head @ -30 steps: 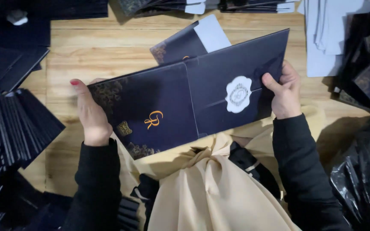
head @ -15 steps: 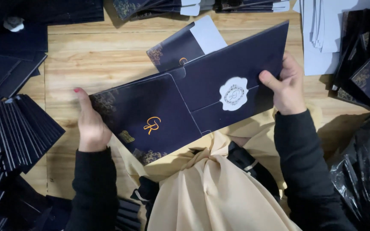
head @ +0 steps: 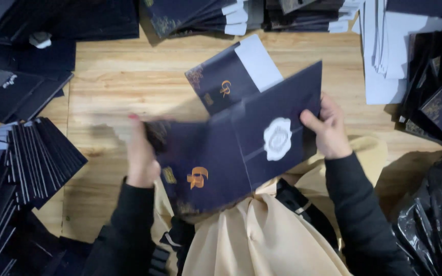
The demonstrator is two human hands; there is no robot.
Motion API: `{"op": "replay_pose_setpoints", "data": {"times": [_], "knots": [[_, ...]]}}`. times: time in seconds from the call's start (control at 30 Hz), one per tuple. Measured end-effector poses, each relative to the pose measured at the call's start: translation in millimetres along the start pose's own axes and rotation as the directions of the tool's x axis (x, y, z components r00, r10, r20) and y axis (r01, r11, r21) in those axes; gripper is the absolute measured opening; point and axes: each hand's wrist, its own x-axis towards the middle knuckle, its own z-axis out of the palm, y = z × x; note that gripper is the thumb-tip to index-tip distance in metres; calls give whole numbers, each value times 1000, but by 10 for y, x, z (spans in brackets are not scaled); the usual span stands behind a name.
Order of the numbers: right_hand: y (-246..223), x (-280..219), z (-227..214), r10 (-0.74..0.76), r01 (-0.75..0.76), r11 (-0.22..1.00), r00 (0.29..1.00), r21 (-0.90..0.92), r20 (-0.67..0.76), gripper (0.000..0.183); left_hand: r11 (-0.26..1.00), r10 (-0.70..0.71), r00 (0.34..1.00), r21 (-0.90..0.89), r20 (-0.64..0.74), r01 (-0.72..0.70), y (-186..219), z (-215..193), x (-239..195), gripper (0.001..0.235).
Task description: Manually assembling invitation folders by inserting cards into pockets and stacking them on the floor.
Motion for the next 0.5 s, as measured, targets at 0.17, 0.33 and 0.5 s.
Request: {"op": "replay_pose_setpoints", "data": {"times": [0.17,0.33,0.5], "knots": [[-159,-189,-37,-55,48,997,993,-65,-105,36,993,120,980,-43,161,-114,-225,-312,114,53],[-229,-65,-228,-172,155,981,971,-112,-165,21,912,402,847,-72,349,-403,-388,-705,388,45],[-273,-66,-106,-175,163,984,959,-71,-225,18,900,281,900,233,332,-368,-192,-110,-366,17]]}}
